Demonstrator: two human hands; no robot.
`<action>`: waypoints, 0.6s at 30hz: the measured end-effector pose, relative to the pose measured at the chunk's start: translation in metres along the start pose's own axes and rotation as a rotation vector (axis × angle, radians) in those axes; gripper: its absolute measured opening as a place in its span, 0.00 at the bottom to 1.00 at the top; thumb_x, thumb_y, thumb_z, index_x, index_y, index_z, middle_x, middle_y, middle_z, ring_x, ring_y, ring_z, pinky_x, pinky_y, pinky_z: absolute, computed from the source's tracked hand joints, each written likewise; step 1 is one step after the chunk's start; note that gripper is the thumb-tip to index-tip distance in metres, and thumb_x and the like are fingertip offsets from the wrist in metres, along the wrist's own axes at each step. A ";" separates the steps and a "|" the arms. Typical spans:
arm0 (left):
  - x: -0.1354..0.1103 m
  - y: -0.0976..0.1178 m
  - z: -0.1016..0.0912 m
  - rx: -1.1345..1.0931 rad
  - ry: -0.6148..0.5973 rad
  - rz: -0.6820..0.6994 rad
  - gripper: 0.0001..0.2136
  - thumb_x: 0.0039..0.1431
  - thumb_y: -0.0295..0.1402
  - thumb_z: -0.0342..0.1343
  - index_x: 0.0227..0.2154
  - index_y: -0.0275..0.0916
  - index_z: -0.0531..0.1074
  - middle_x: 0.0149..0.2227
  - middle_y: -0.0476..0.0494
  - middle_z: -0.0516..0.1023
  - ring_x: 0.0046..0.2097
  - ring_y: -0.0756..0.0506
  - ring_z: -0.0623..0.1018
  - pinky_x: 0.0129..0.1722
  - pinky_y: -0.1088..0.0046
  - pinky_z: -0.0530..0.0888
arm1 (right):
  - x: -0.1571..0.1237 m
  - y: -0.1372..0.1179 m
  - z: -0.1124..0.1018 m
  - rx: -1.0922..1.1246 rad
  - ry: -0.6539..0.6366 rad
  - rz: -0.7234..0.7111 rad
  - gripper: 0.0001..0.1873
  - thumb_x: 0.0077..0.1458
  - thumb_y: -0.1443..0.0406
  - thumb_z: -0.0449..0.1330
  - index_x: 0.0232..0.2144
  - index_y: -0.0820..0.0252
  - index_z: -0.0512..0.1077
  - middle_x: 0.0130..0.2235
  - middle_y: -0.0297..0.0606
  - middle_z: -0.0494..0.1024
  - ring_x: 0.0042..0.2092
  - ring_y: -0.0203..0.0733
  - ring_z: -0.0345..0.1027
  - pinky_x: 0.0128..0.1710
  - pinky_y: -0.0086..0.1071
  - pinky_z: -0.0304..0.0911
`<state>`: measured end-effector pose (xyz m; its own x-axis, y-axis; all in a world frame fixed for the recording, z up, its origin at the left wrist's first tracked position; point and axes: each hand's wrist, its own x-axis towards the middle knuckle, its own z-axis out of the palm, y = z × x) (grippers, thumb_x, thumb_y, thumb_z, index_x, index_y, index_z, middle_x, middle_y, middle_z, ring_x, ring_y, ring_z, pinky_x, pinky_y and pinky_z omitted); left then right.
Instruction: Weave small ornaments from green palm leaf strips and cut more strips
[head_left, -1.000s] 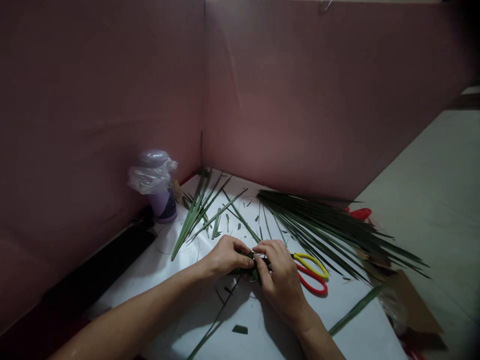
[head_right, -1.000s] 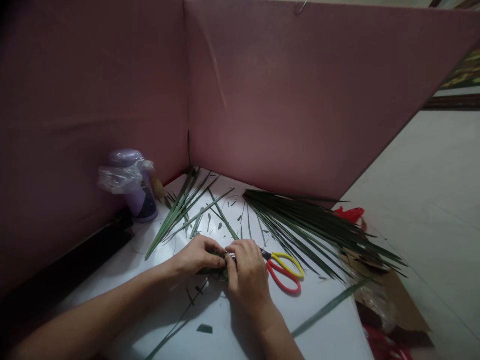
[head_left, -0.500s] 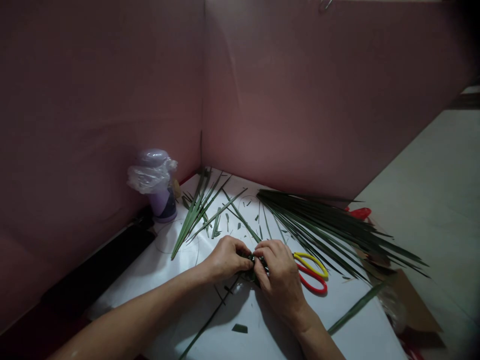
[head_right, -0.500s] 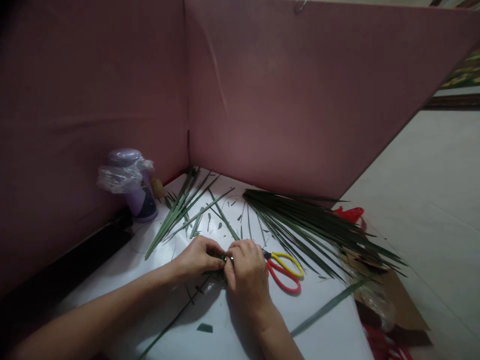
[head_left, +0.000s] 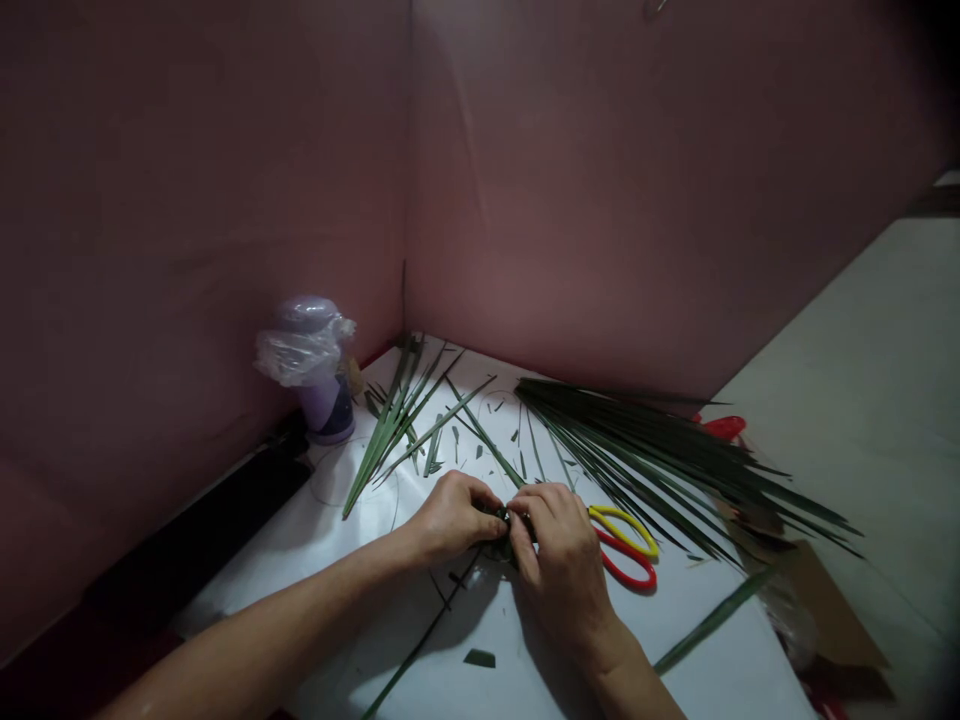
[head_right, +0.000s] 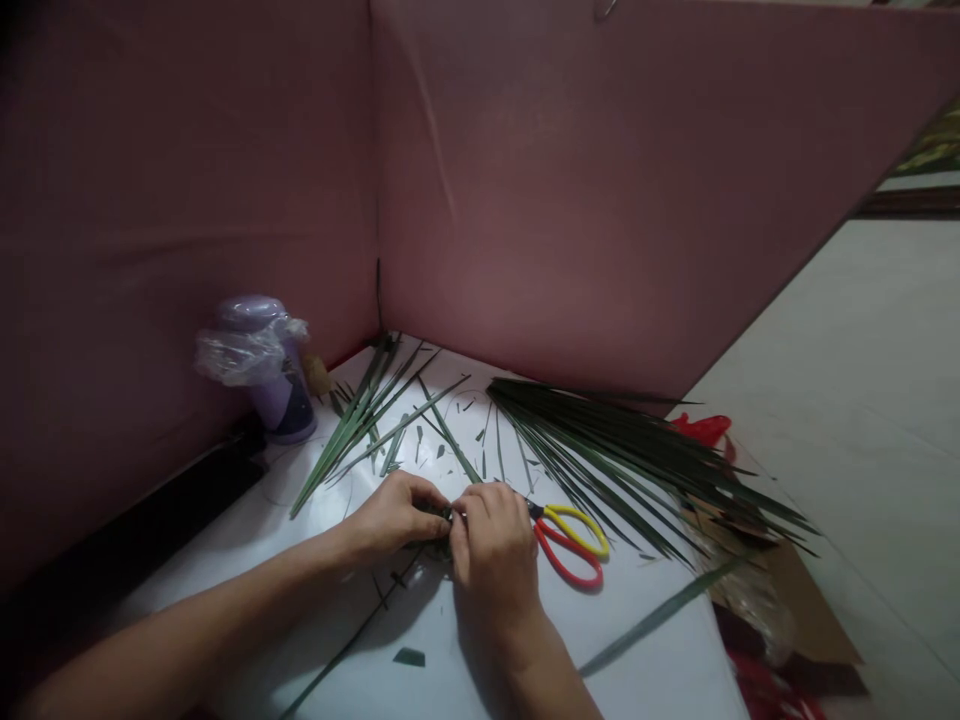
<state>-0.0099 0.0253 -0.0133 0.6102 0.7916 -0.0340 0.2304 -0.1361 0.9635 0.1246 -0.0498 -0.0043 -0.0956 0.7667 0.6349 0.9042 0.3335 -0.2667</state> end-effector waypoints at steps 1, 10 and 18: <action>0.000 0.000 0.000 -0.007 0.006 -0.007 0.09 0.39 0.30 0.55 0.24 0.31 0.75 0.20 0.50 0.69 0.24 0.52 0.66 0.23 0.78 0.62 | 0.000 0.000 0.000 0.008 -0.007 0.028 0.05 0.53 0.71 0.50 0.29 0.61 0.66 0.32 0.41 0.69 0.37 0.45 0.59 0.37 0.40 0.55; -0.002 0.002 0.002 0.059 0.048 0.034 0.10 0.40 0.29 0.53 0.26 0.32 0.76 0.22 0.49 0.73 0.26 0.51 0.70 0.24 0.78 0.64 | -0.001 0.002 0.002 0.078 -0.043 0.101 0.04 0.53 0.71 0.51 0.28 0.60 0.64 0.33 0.39 0.68 0.37 0.44 0.58 0.37 0.39 0.54; -0.008 0.009 0.005 0.295 0.124 0.092 0.09 0.42 0.28 0.51 0.25 0.33 0.76 0.22 0.49 0.74 0.27 0.50 0.70 0.25 0.78 0.62 | -0.004 -0.002 0.003 0.073 -0.050 0.146 0.01 0.52 0.69 0.54 0.29 0.59 0.64 0.34 0.38 0.68 0.38 0.44 0.59 0.38 0.38 0.54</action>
<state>-0.0090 0.0151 -0.0061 0.5454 0.8322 0.0993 0.3994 -0.3622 0.8422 0.1216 -0.0520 -0.0087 0.0126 0.8357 0.5490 0.8777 0.2538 -0.4065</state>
